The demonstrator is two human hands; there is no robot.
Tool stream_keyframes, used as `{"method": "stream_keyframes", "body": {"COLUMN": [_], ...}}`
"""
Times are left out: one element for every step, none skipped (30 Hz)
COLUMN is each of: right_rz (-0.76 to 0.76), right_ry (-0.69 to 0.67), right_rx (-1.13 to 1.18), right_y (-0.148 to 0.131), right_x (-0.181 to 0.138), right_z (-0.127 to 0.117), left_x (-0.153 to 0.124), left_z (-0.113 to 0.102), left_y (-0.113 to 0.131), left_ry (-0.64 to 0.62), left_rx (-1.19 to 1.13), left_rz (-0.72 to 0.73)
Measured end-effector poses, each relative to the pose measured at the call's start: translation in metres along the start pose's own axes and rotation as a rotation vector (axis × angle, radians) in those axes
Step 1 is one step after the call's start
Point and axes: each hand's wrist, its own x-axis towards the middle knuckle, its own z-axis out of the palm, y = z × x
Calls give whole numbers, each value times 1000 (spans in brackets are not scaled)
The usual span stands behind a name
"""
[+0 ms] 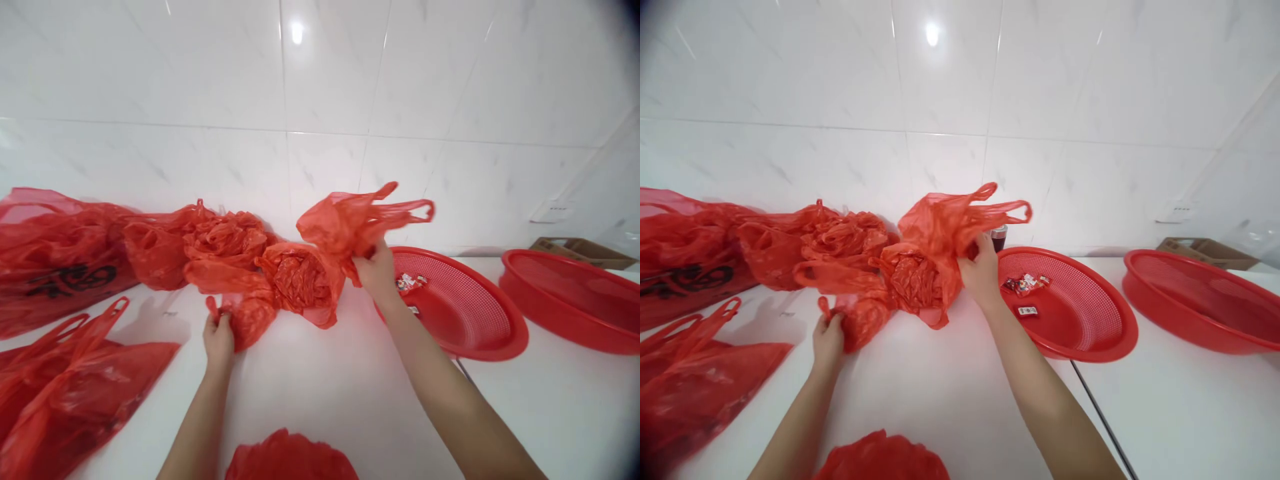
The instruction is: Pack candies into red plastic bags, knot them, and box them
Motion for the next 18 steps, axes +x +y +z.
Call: {"method": "stream_keyframes", "body": {"right_rz": [44, 87, 126, 156, 174, 182, 173, 141, 88, 19, -57, -129, -187, -229, -256, -272, -283, -293], "right_ry": [-10, -33, -56, -82, -99, -105, -95, -66, -21, 36, 90, 122, 109, 47, -50, -168, -285, -370], "right_rx": [-110, -210, -283, -327, -349, -394, -448, -504, -556, -596, -615, -618, -600, -568, -525, -478, -439, -412], "right_y": [4, 9, 12, 14, 15, 13, 10, 5, -1, -7, -14, -19, -23, -25, -24, -22, -18, -13], "right_x": [8, 14, 18, 21, 23, 26, 29, 33, 39, 47, 56, 66, 77, 89, 100, 110, 118, 125], "right_z": [9, 19, 28, 36, 41, 43, 42, 40, 37, 36, 36, 40, 49, 62, 80, 101, 124, 148], "left_x": [2, 3, 4, 2, 0, -4, -9, -15, -23, -32, -41, -50, -58, -66, -72, -76, -79, -80], "left_z": [-6, -11, -16, -19, -22, -22, -22, -20, -17, -12, -7, 0, 6, 12, 16, 19, 20, 19], "left_y": [0, 2, 5, 8, 13, 18, 23, 28, 33, 36, 38, 39, 39, 37, 34, 31, 28, 25], "left_ry": [57, 89, 93, 63, -1, -97, -221, -364, -516, -668, -810, -947, -1065, -1159, -1221, -1283, -1354, -1429], "left_rx": [13, 24, 33, 37, 36, 30, 23, 16, 13, 13, 16, 24, 33, 48, 68, 80, 80, 68], "left_rz": [3, 4, 9, 12, 8, -4, -24, -50, -77, -102, -122, -134, -137, -131, -117, -101, -84, -70]}}
